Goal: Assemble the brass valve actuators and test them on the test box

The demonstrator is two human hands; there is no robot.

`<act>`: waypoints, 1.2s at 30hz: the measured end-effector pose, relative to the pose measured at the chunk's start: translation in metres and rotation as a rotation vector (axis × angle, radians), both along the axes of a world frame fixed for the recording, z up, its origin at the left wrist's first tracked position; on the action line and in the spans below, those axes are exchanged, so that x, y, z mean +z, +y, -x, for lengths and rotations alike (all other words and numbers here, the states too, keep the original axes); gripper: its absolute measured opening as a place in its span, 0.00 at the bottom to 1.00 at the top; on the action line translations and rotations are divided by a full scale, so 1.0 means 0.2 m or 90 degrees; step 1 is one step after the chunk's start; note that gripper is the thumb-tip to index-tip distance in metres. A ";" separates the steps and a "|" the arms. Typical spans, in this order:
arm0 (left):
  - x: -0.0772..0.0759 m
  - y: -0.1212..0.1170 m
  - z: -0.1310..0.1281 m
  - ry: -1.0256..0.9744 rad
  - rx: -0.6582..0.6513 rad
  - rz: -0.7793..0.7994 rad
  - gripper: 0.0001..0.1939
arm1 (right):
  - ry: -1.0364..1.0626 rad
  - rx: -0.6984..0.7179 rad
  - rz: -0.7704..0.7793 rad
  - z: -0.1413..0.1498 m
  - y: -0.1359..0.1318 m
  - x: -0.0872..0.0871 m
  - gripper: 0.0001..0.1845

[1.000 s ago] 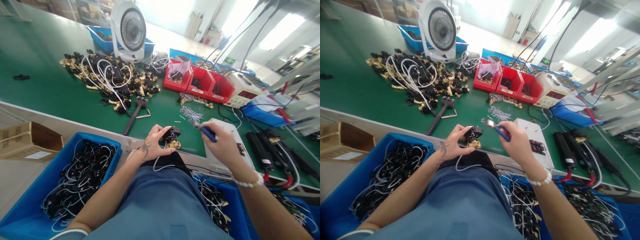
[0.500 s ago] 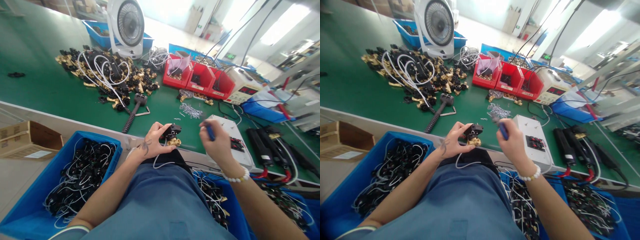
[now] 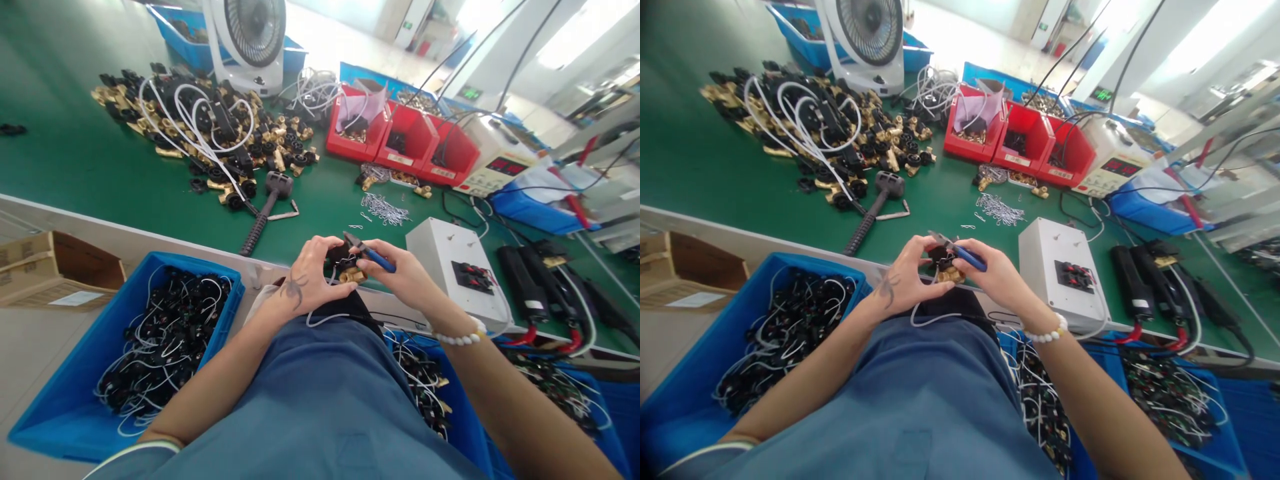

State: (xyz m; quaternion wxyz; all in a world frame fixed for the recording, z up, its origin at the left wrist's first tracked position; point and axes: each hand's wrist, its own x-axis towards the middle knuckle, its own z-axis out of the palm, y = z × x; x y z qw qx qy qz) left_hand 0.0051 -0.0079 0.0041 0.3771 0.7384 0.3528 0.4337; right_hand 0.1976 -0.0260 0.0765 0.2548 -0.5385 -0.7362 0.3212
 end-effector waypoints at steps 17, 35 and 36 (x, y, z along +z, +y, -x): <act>0.03 0.04 -0.03 0.003 -0.019 -0.020 0.19 | -0.035 -0.041 -0.029 0.03 0.00 0.01 0.08; 0.02 0.04 0.00 -0.059 -0.025 0.045 0.19 | -0.134 -0.327 -0.440 -0.13 -0.12 0.08 0.10; 0.02 0.04 0.00 -0.050 -0.023 0.039 0.19 | -0.097 -0.359 -0.476 -0.12 -0.12 0.07 0.11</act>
